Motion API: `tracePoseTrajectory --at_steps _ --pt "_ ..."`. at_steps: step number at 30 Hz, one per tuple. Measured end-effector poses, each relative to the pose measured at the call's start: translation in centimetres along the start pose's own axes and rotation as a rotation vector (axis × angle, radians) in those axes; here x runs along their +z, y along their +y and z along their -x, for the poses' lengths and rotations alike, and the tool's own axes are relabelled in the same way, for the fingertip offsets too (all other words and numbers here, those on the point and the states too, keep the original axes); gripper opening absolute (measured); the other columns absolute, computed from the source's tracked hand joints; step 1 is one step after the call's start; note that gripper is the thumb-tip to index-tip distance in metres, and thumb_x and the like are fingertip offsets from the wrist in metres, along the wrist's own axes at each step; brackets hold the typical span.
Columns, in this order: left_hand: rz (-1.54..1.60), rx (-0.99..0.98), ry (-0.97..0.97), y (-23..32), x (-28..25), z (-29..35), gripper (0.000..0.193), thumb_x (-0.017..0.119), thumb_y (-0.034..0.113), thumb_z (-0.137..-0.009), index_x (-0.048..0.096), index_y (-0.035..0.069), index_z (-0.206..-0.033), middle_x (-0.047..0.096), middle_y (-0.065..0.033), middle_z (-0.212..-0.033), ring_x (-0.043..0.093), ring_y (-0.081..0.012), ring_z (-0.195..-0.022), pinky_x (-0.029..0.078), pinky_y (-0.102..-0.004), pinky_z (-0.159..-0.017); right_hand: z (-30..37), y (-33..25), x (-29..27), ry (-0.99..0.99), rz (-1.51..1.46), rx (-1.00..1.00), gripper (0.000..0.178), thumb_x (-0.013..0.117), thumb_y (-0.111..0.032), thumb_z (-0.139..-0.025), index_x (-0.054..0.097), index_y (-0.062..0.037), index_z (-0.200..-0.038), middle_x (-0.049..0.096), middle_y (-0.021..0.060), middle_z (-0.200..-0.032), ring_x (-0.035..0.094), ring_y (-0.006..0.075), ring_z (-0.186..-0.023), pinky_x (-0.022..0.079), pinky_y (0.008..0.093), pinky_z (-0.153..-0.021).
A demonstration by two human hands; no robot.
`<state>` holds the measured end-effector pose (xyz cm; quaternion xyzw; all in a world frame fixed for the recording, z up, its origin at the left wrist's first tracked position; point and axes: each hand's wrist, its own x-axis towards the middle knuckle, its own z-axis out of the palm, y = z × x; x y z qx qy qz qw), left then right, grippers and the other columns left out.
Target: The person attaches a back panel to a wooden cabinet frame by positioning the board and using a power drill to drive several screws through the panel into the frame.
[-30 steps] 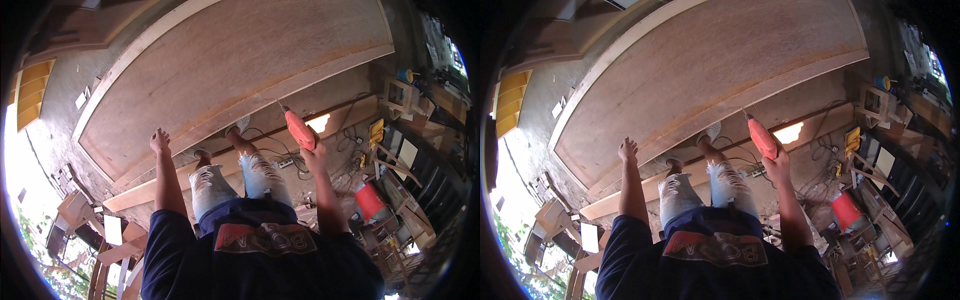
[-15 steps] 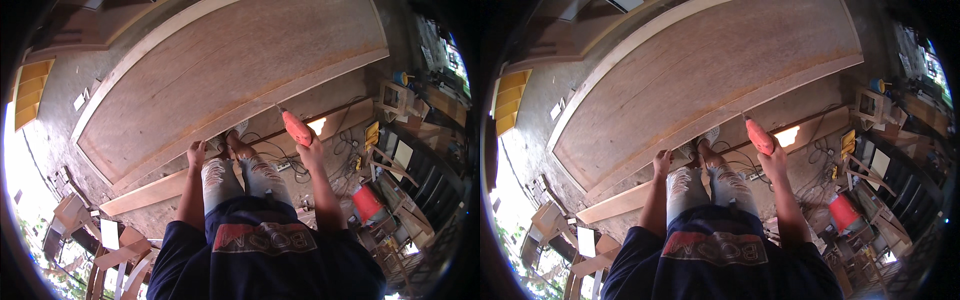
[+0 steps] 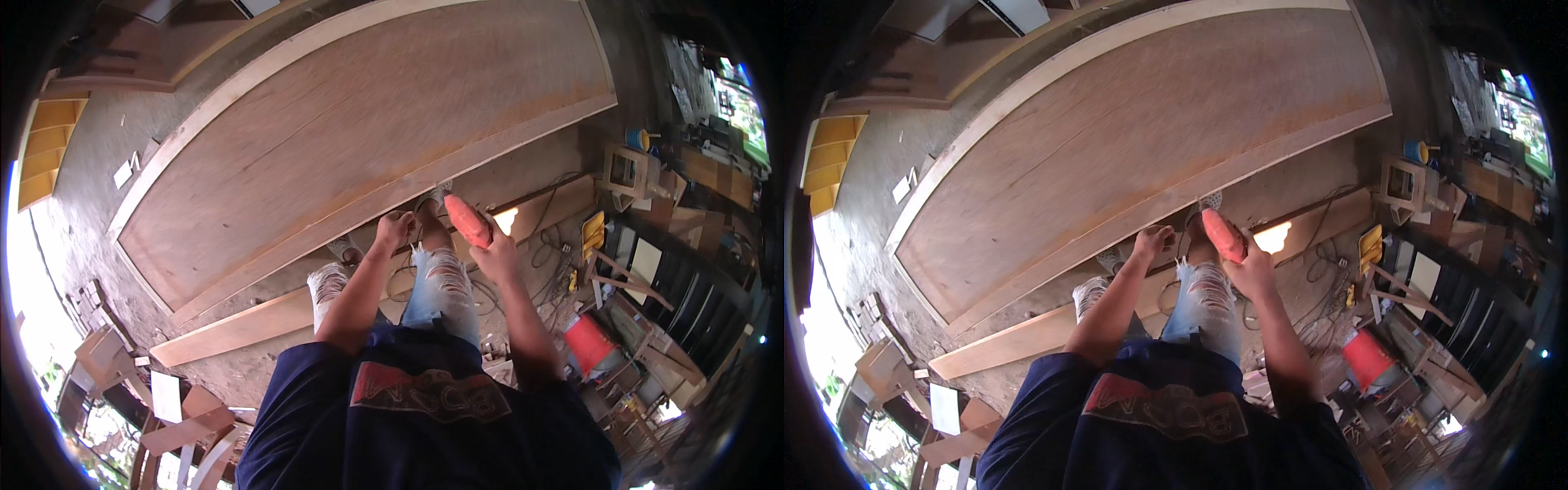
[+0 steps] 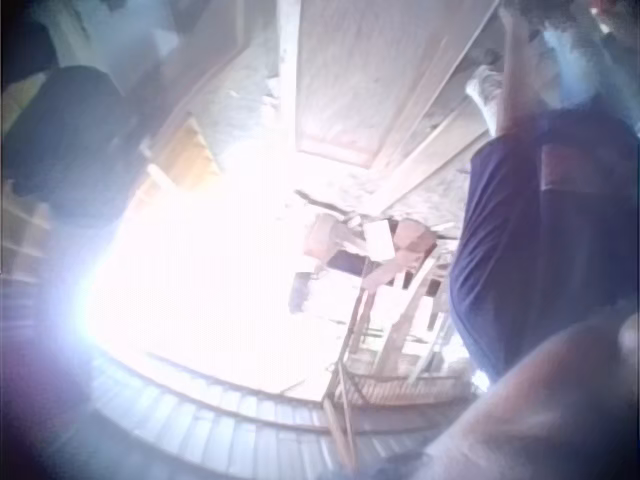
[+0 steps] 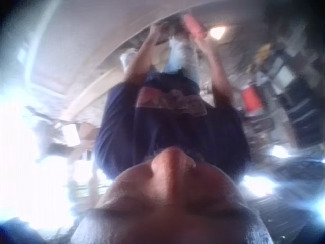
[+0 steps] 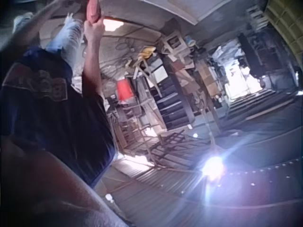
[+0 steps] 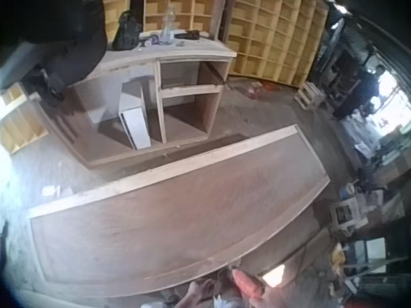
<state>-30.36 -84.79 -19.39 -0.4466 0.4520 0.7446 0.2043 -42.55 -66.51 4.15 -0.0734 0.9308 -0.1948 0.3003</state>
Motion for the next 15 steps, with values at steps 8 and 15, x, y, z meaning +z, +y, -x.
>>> tracePoseTrajectory --at_steps 8,15 --pt "0.453 -0.145 0.2 2.0 9.6 -9.1 0.032 0.071 0.026 -0.1 0.074 -0.005 -0.106 0.076 -0.0159 -0.097 0.073 -0.0258 -0.078 0.058 -0.0398 -0.066 -3.2 4.4 -2.9 -0.136 -0.152 -0.242 0.076 0.07 -0.016 -0.078 0.053 -0.0115 -0.152 0.071 0.0272 -0.123 0.069 0.0471 -0.111 0.058 0.0518 -0.095" --pt "0.58 -0.395 0.407 2.7 12.2 -12.5 0.013 0.077 0.013 -0.093 0.072 0.002 -0.098 0.075 -0.0115 -0.084 0.069 -0.0223 -0.063 0.058 -0.0344 -0.056 -6.7 9.5 -6.5 -0.208 -0.159 -0.314 0.079 0.074 -0.019 -0.079 0.051 -0.0121 -0.155 0.072 0.0282 -0.115 0.071 0.0491 -0.102 0.058 0.0538 -0.088"
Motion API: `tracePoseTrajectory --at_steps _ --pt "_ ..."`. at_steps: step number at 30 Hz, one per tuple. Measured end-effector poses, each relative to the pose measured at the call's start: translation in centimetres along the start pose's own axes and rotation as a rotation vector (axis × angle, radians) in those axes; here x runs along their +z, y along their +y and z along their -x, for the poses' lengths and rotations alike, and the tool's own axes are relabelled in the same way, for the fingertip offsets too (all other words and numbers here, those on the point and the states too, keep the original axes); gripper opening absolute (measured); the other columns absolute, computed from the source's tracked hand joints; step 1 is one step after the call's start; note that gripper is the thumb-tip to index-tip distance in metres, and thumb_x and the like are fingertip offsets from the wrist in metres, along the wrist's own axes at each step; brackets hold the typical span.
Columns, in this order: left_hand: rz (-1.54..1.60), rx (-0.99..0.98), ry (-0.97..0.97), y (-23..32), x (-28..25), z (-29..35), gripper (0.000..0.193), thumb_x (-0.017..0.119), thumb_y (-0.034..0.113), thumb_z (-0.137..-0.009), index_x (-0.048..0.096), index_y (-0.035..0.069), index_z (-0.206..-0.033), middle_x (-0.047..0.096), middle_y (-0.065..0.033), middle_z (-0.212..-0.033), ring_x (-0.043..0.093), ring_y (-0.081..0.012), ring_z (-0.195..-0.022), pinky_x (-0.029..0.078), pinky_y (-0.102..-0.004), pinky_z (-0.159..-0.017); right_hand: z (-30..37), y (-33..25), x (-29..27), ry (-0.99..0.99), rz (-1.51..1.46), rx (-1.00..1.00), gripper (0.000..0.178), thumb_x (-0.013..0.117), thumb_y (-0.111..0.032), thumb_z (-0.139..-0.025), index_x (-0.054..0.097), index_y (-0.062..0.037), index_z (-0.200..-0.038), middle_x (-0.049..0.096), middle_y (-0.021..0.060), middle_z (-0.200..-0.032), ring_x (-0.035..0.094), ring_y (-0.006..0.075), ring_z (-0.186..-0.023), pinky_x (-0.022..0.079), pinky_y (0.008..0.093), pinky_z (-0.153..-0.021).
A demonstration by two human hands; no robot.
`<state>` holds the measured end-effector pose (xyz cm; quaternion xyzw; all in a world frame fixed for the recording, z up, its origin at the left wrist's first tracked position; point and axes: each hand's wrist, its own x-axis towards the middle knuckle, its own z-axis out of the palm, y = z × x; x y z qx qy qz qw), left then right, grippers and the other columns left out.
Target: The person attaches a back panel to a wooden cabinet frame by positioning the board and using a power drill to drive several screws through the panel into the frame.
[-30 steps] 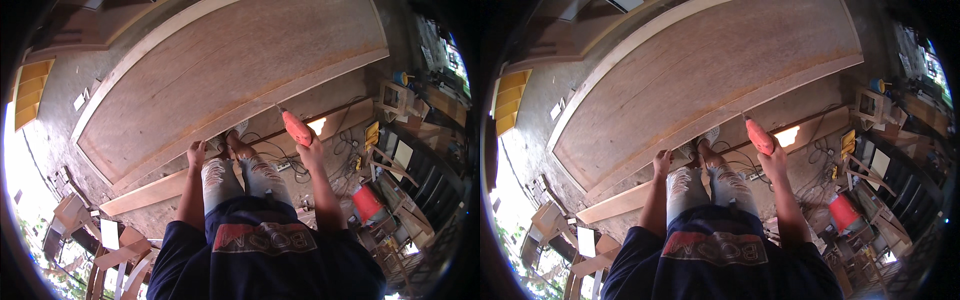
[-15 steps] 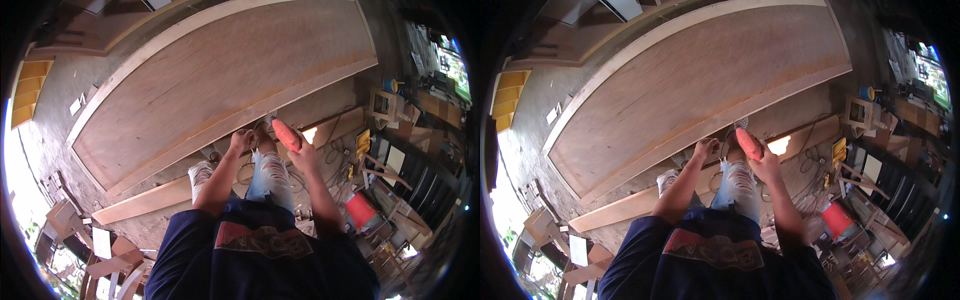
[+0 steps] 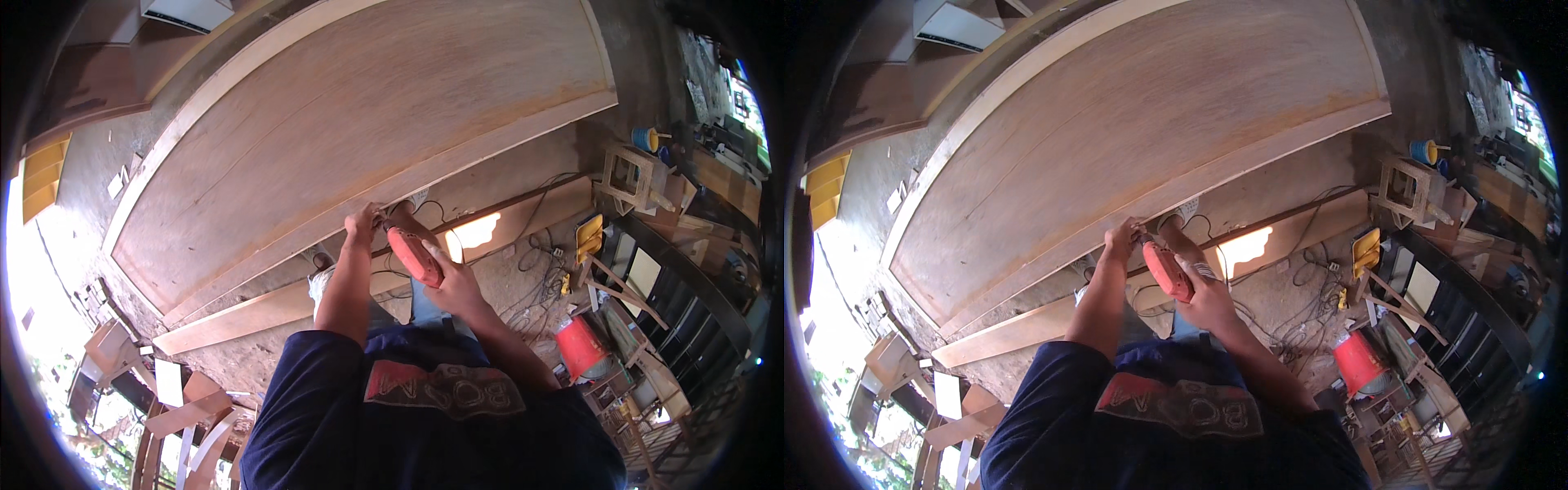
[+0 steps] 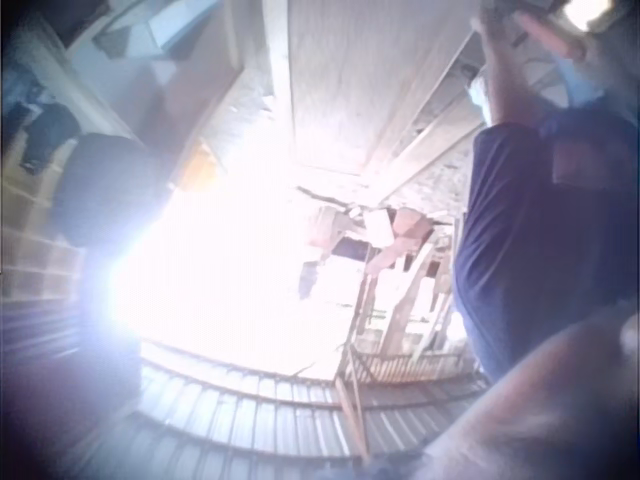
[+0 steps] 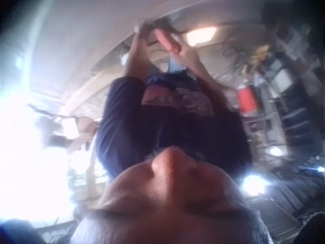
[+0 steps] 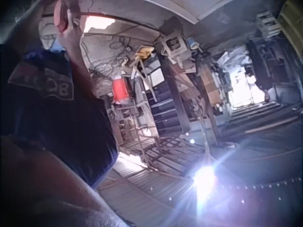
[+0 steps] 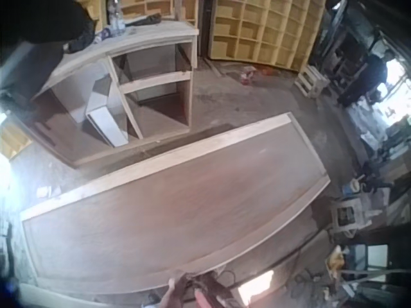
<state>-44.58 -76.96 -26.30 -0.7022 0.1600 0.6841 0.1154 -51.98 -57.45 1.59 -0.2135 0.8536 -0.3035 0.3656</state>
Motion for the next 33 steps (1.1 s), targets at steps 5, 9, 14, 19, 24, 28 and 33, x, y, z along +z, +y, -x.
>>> tracePoseTrajectory --at_steps 5,9,14,19,24,28,33 --pt "-0.002 0.034 0.068 0.8 -0.1 0.4 0.015 0.076 0.011 -0.091 0.068 0.004 -0.081 0.07 -0.0107 -0.076 0.066 -0.0226 -0.06 0.057 -0.0343 -0.056 0.2 2.0 -4.9 -0.087 -0.123 0.082 0.071 0.072 -0.015 -0.081 0.055 -0.0088 -0.15 0.072 0.0277 -0.113 0.07 0.0484 -0.101 0.059 0.0525 -0.087" --pt "0.049 0.194 0.278 3.3 -2.5 0.9 0.012 0.075 0.011 -0.09 0.068 0.006 -0.082 0.069 -0.0102 -0.077 0.065 -0.0212 -0.061 0.052 -0.033 -0.055 0.3 4.2 -9.1 0.082 -0.2 0.089 0.071 0.07 -0.011 -0.08 0.055 -0.0047 -0.149 0.073 0.0279 -0.113 0.073 0.0442 -0.102 0.06 0.0489 -0.09" --pt "0.057 0.688 0.256 10.9 -5.7 3.5 0.028 0.076 0.031 -0.096 0.066 0.005 -0.098 0.068 -0.0042 -0.076 0.064 -0.0154 -0.062 0.045 -0.0304 -0.05 -1.4 8.1 -13.8 0.334 -0.233 0.18 0.067 0.066 -0.003 -0.08 0.057 -0.0001 -0.147 0.073 0.0211 -0.126 0.074 0.0321 -0.117 0.056 0.0399 -0.098" --pt "-0.412 0.62 0.34 13.6 -4.3 7.6 0.028 0.073 0.031 -0.099 0.07 0.004 -0.107 0.074 -0.0051 -0.095 0.07 -0.0144 -0.079 0.05 -0.0287 -0.063 -2.2 11.4 -16.0 0.38 -0.239 0.182 0.068 0.067 -0.003 -0.079 0.057 -0.0012 -0.147 0.072 0.0215 -0.128 0.072 0.0334 -0.12 0.056 0.0395 -0.098" --pt "-0.535 0.602 0.242 10.4 -5.4 6.4 0.031 0.073 0.03 -0.098 0.072 0.003 -0.112 0.076 -0.007 -0.094 0.074 -0.0164 -0.077 0.053 -0.0288 -0.063 -2.5 11.4 -16.4 0.363 -0.125 0.247 0.07 0.066 -0.008 -0.077 0.058 -0.0041 -0.147 0.073 0.0194 -0.129 0.072 0.0378 -0.118 0.057 0.0419 -0.099" --pt "-0.594 0.55 0.191 5.8 -2.6 6.8 0.031 0.073 0.029 -0.098 0.073 0.002 -0.113 0.076 -0.0073 -0.095 0.073 -0.0155 -0.077 0.054 -0.0293 -0.063 -2.2 12.2 -16.9 0.396 -0.127 0.24 0.071 0.066 -0.01 -0.077 0.058 -0.0059 -0.147 0.072 0.0194 -0.13 0.071 0.0393 -0.118 0.057 0.0439 -0.1" --pt "-0.837 0.602 0.183 3.2 -2.4 5.9 0.032 0.072 0.029 -0.097 0.075 -0.002 -0.108 0.074 -0.0035 -0.083 0.069 -0.0127 -0.073 0.054 -0.0281 -0.066 -3.1 10.9 -18.6 0.336 -0.145 0.244 0.071 0.066 -0.009 -0.077 0.058 -0.0061 -0.147 0.074 0.0218 -0.124 0.072 0.0424 -0.113 0.058 0.0472 -0.097"
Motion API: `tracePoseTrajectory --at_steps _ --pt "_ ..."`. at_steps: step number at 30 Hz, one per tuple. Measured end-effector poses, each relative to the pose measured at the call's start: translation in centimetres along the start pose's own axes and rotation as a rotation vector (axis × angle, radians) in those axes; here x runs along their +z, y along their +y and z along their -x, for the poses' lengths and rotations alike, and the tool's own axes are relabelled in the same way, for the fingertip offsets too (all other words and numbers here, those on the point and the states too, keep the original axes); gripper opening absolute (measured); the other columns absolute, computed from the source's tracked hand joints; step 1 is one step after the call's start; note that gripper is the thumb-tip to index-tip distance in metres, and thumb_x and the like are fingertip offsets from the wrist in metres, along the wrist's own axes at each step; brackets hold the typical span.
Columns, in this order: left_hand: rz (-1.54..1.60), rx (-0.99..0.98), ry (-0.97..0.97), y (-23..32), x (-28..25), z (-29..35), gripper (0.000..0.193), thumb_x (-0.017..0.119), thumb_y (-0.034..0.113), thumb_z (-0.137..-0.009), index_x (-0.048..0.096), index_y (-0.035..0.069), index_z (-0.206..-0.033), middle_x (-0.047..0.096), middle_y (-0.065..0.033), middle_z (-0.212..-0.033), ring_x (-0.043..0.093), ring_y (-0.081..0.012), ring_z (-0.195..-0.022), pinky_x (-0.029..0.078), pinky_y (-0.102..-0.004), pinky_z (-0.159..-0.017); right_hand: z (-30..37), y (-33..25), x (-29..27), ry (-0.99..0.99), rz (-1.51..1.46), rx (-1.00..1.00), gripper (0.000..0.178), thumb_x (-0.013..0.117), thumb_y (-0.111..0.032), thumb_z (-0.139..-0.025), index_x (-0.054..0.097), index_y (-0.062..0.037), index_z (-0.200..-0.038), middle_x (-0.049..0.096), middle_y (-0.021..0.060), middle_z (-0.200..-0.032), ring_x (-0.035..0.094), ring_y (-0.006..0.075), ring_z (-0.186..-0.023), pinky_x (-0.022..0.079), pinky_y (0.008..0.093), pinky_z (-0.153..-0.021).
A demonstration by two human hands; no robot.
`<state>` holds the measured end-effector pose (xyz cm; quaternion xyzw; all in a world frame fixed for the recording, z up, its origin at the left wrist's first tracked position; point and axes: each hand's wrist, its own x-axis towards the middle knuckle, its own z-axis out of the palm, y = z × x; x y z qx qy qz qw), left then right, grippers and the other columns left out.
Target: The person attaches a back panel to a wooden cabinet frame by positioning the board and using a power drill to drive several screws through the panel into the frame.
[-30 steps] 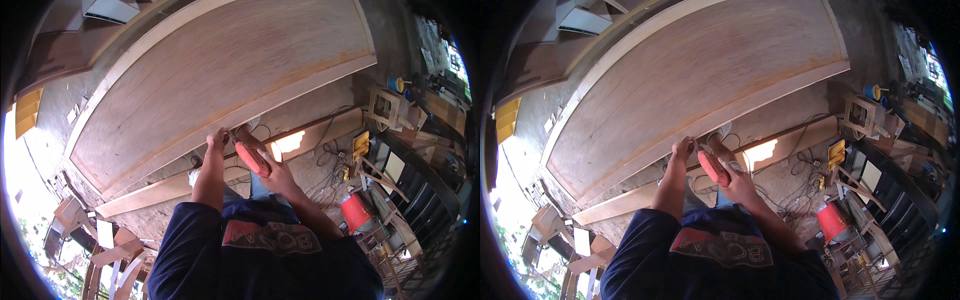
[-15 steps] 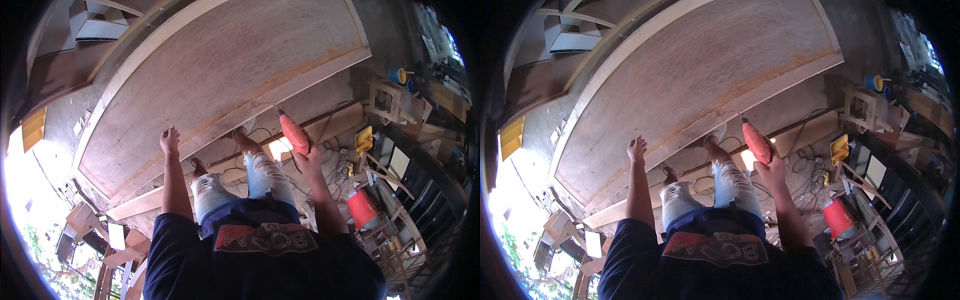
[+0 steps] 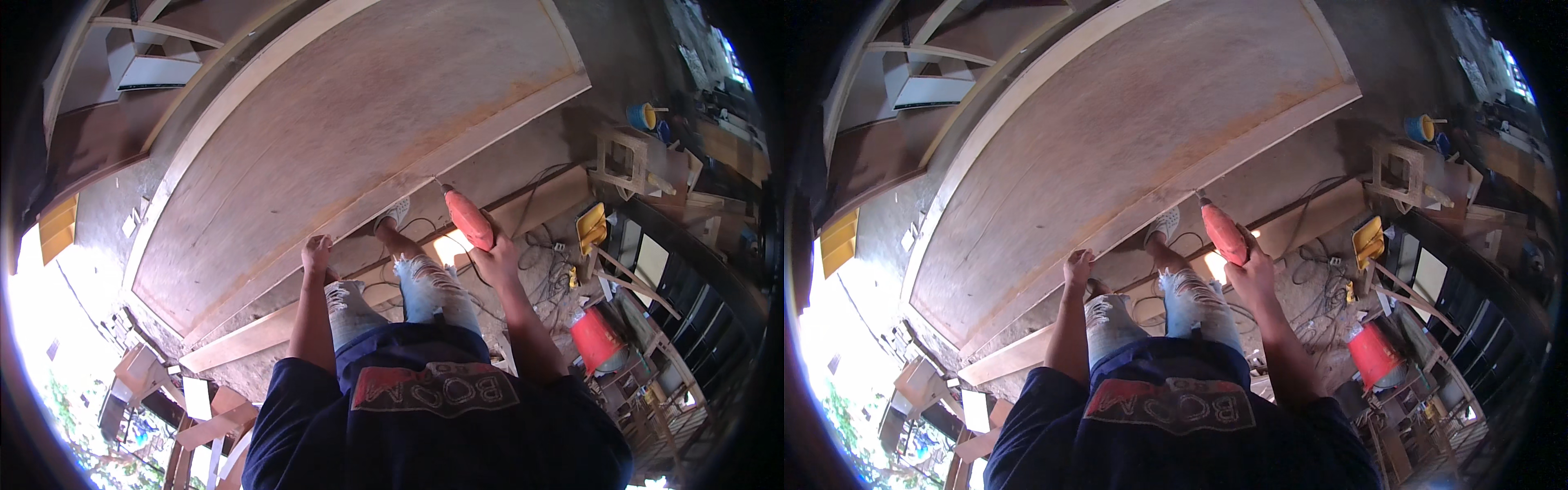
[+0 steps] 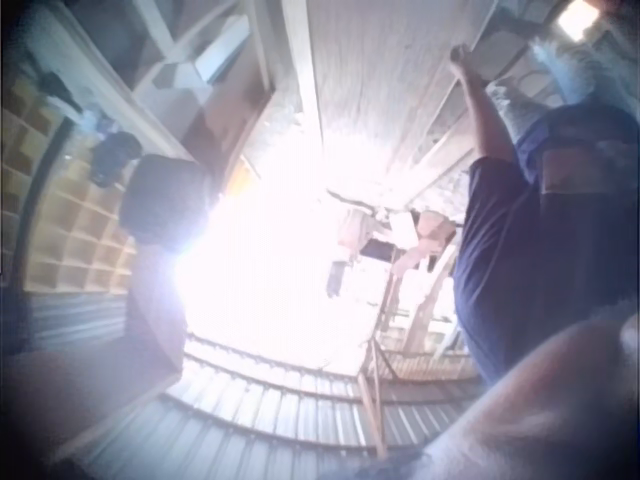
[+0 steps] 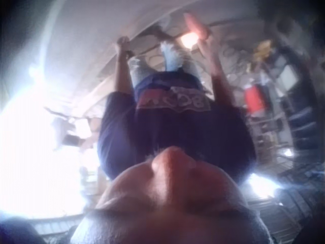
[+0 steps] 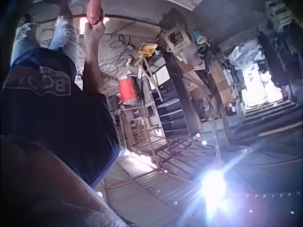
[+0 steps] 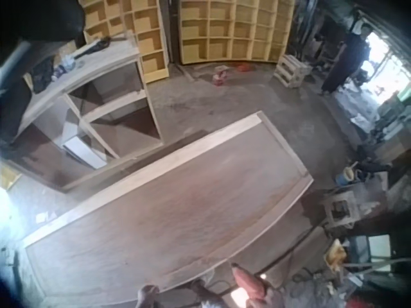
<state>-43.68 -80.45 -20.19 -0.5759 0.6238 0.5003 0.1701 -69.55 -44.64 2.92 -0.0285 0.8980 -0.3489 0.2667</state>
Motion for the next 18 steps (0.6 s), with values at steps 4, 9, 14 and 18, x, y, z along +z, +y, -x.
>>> tracePoseTrajectory --at_steps 4,9,14,18 --pt "0.043 0.084 -0.039 1.1 1.7 0.9 0.035 0.072 0.032 -0.096 0.075 -0.002 -0.105 0.073 -0.0049 -0.078 0.068 -0.013 -0.071 0.054 -0.0295 -0.069 -0.2 0.1 -0.1 0.021 0.041 -0.023 0.068 0.065 -0.008 -0.078 0.058 -0.0047 -0.145 0.074 0.0232 -0.121 0.071 0.0448 -0.111 0.058 0.049 -0.095" --pt "0.038 0.116 -0.043 2.3 2.0 1.5 0.034 0.072 0.032 -0.095 0.076 0.0 -0.106 0.076 -0.0074 -0.083 0.071 -0.0143 -0.074 0.055 -0.0305 -0.071 -1.3 0.8 0.2 0.039 0.008 -0.071 0.062 0.067 -0.009 -0.079 0.06 -0.006 -0.14 0.073 0.0245 -0.12 0.069 0.0458 -0.112 0.057 0.0498 -0.095" --pt "0.089 0.136 -0.053 1.2 1.1 0.1 0.034 0.071 0.032 -0.095 0.076 0.0 -0.107 0.078 -0.0094 -0.087 0.074 -0.0167 -0.075 0.057 -0.0327 -0.072 -0.8 0.5 1.4 0.076 -0.044 -0.054 0.056 0.07 -0.012 -0.081 0.063 -0.0069 -0.137 0.073 0.0235 -0.12 0.069 0.0452 -0.112 0.057 0.0489 -0.094" --pt "0.007 0.166 -0.155 2.1 3.3 1.2 0.037 0.07 0.035 -0.096 0.077 0.0 -0.106 0.078 -0.0106 -0.087 0.073 -0.0194 -0.072 0.058 -0.0339 -0.071 -1.1 0.4 1.8 0.035 0.094 0.036 0.051 0.074 -0.015 -0.083 0.065 -0.0071 -0.133 0.074 0.022 -0.119 0.07 0.0439 -0.111 0.057 0.0486 -0.092"
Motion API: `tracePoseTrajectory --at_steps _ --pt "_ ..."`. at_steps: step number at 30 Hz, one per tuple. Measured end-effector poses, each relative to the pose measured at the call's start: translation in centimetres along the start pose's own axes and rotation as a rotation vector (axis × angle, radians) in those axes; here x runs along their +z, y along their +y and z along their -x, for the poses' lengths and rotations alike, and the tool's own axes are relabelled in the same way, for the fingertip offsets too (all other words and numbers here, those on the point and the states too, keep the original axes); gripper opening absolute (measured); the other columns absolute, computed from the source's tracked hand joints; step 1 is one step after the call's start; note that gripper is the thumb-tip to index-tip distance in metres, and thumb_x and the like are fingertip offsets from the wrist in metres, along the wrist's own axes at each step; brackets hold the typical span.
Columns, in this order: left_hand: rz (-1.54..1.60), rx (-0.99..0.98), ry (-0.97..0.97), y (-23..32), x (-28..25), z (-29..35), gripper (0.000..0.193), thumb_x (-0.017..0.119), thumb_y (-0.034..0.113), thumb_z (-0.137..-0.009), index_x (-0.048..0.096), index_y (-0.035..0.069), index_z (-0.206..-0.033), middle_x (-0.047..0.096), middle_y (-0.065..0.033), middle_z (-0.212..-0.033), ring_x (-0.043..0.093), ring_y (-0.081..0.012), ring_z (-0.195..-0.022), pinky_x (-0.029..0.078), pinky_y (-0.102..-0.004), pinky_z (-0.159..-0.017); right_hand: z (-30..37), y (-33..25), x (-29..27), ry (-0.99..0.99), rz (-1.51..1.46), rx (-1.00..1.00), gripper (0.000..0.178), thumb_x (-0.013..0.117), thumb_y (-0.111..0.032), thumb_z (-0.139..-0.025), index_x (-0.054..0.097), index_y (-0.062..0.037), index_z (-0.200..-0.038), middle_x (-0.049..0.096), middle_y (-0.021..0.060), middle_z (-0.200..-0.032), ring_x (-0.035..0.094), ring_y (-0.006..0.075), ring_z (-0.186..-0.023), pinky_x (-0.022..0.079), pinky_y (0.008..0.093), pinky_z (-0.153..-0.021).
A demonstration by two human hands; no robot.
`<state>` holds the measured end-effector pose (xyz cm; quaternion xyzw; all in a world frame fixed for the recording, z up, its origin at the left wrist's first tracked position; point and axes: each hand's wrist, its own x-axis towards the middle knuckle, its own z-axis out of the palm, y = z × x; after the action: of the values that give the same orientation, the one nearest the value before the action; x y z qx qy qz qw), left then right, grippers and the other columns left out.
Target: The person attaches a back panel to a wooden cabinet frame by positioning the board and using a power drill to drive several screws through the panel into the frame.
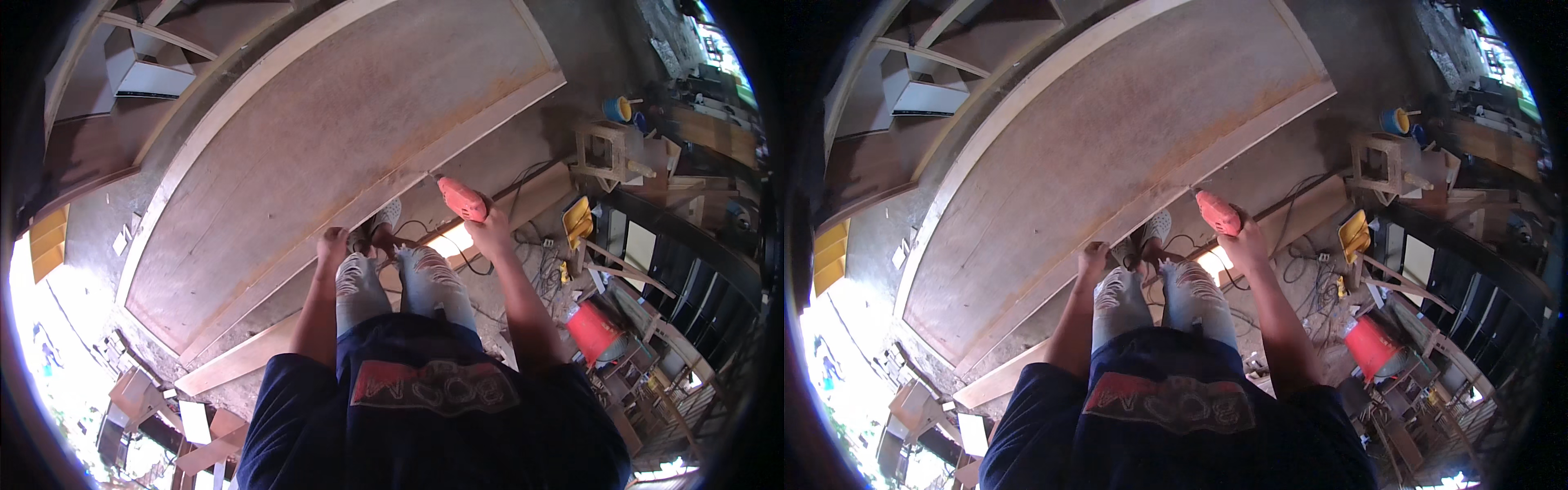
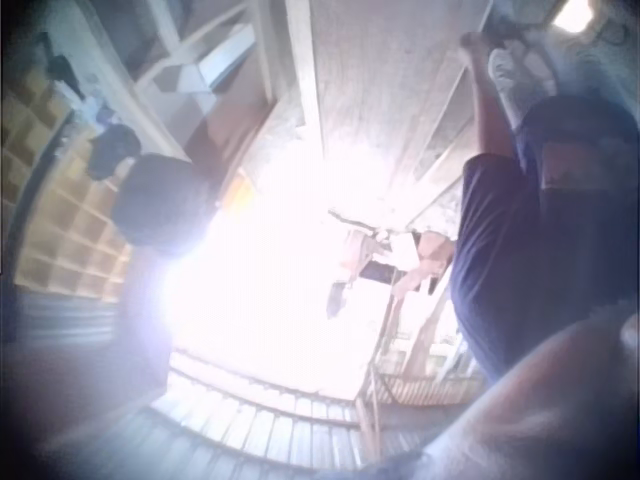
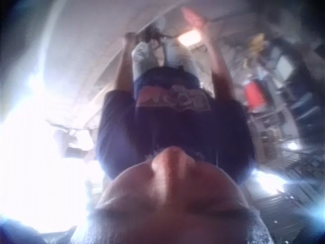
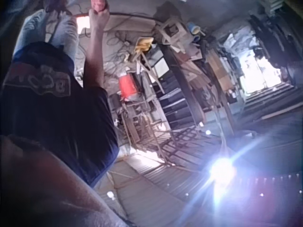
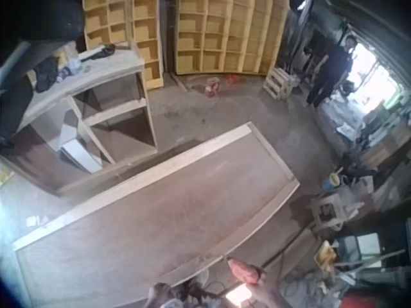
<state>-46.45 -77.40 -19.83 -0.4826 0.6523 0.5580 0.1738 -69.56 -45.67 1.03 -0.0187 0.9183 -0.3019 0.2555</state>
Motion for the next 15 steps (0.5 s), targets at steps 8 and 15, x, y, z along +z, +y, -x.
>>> tracePoseTrajectory --at_steps 8,15 --pt "0.36 -0.06 -0.36 7.8 14.7 -0.4 0.03 0.068 0.028 -0.104 0.075 -0.001 -0.106 0.076 -0.0063 -0.088 0.073 -0.0151 -0.077 0.059 -0.0309 -0.07 1.5 0.0 -1.7 0.027 -0.006 -0.12 0.063 0.074 -0.012 -0.078 0.062 -0.0104 -0.141 0.075 0.0213 -0.118 0.071 0.0427 -0.113 0.058 0.0482 -0.095" --pt "0.821 -0.387 -0.378 12.5 22.7 -6.6 0.035 0.059 0.027 -0.105 0.063 0.001 -0.13 0.072 -0.0167 -0.122 0.073 -0.0274 -0.106 0.059 -0.0392 -0.089 0.2 1.1 -3.3 -0.086 0.042 -0.259 0.075 0.07 -0.015 -0.077 0.054 -0.0116 -0.15 0.073 0.0236 -0.117 0.071 0.0476 -0.101 0.059 0.0538 -0.089"
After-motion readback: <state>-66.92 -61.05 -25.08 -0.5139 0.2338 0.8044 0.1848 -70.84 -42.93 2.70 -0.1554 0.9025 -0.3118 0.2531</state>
